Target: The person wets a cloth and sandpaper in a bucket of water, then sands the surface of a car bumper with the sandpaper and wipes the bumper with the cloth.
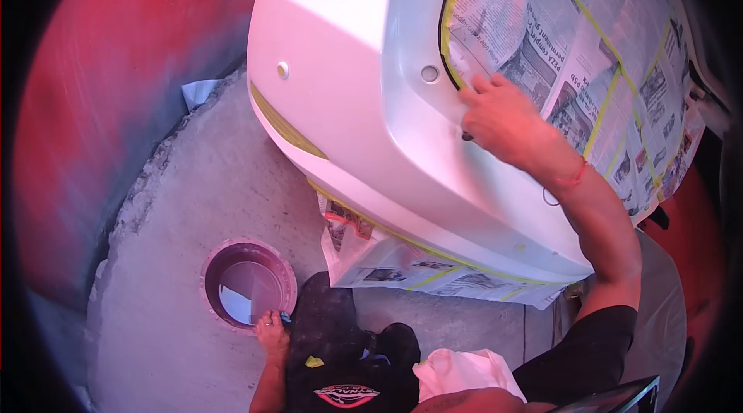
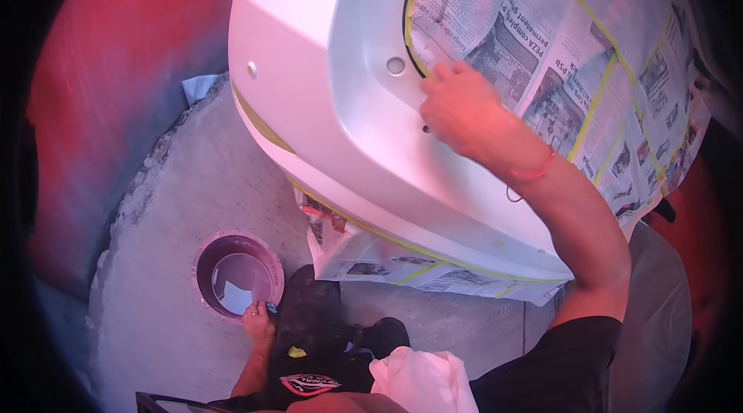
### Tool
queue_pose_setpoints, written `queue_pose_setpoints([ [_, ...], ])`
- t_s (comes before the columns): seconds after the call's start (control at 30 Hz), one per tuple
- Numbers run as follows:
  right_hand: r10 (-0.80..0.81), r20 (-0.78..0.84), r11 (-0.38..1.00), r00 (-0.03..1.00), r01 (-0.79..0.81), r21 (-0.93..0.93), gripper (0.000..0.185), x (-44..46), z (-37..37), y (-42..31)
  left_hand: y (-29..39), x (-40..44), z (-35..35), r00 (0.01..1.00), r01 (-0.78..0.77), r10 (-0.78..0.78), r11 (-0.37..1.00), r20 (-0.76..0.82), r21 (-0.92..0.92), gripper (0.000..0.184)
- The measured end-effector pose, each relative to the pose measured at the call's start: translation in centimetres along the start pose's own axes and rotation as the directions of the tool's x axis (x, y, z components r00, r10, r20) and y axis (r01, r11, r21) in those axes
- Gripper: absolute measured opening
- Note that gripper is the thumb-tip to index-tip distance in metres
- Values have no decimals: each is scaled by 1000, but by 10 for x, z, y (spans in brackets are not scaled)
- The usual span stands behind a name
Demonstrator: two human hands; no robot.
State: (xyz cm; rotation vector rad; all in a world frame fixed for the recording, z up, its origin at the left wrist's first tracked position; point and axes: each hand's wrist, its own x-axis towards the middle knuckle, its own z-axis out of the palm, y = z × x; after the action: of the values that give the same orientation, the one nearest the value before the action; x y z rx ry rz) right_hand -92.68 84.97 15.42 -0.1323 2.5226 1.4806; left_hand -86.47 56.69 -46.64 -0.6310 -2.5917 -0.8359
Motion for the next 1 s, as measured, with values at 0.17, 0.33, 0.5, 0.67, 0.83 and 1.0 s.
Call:
queue_pose_setpoints([
  [0.17, 459, -449, 415, 767, 262, 871, 41, -113, -37, -6, 3, 1, -5, 998, 27, -26, 1000, 63, -14, 29],
  [0.33, 58, -289, 9, 956, 289, 957, 70, -156, 11, -110, -4, -2, -11, 974, 68, -44, 992, 222, -103, 32],
  [0.5, 22, -109, -466, 994, 107, 878, 63, -157, 49, -238, 40, 71, -92, 938, 333, -294, 911, 183, -244, 33],
  [0.67, -109, 503, -975, 857, -192, 116, 24, -200, -5, -277, 112, 156, -263, 684, 659, -351, 674, 640, -334, 37],
  [0.83, -82, 569, -993, 818, -15, -120, 15, -197, -75, -224, 202, 182, -412, 371, 520, -143, 851, 917, -77, 37],
  [1.0, -20, 651, -1000, 759, -25, -1, 24, -179, -108, -147, 181, 196, -443, 362, 148, 5, 987, 932, -63, 38],
])
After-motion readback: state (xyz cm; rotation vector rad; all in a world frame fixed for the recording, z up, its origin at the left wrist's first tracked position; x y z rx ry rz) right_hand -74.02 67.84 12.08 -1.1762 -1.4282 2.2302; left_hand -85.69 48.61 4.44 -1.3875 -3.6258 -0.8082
